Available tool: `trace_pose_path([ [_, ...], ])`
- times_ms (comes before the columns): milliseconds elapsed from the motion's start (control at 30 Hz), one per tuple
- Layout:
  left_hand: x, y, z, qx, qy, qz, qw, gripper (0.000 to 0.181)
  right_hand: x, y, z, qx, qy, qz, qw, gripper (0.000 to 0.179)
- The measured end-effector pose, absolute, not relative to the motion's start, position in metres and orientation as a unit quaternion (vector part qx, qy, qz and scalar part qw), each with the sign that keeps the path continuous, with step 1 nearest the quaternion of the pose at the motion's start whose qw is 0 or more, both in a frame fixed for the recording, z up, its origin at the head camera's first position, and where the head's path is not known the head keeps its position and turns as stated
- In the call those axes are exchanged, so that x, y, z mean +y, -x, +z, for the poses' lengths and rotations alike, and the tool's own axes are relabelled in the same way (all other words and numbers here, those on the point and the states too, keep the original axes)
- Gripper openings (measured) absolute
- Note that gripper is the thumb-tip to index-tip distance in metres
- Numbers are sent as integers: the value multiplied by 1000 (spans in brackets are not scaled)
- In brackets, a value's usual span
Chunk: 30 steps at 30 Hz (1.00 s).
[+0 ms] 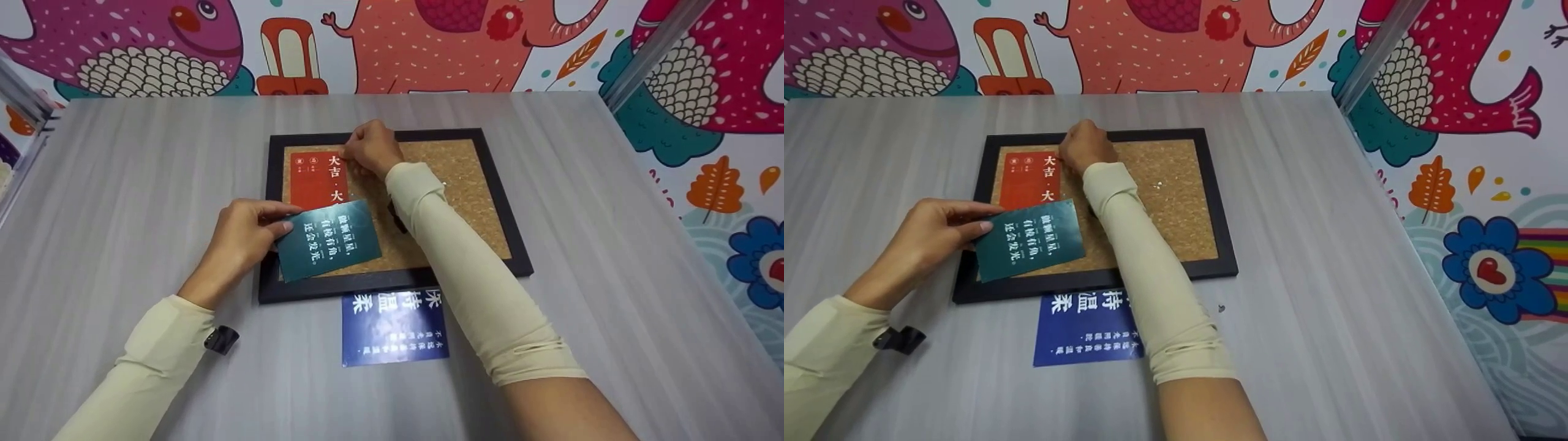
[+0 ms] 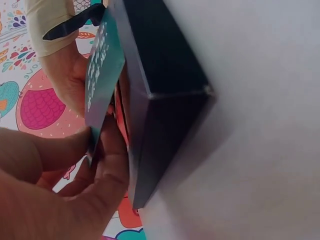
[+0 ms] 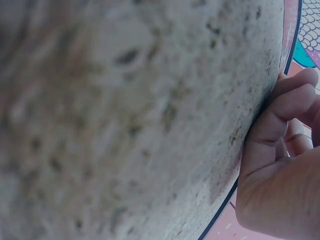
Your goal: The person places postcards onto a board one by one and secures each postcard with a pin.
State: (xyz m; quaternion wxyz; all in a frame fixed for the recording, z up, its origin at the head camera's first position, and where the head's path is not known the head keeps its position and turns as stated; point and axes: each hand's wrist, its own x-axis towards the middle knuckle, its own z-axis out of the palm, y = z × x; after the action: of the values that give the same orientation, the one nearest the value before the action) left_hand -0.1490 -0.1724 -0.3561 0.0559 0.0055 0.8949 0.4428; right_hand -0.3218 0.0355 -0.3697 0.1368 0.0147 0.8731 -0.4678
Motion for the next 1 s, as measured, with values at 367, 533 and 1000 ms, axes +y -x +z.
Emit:
trace_pose_path([
  [367, -163, 153, -361, 907, -53, 416, 24, 32, 36, 323, -372, 875, -15, -465, 136, 16],
  [533, -158, 150, -365, 918, -84, 389, 1, 32, 35, 324, -372, 870, -20, -472, 140, 17],
  [1000, -151, 148, -371, 937, -106, 332, -18, 32, 34, 322, -369, 866, -32, -476, 149, 15],
])
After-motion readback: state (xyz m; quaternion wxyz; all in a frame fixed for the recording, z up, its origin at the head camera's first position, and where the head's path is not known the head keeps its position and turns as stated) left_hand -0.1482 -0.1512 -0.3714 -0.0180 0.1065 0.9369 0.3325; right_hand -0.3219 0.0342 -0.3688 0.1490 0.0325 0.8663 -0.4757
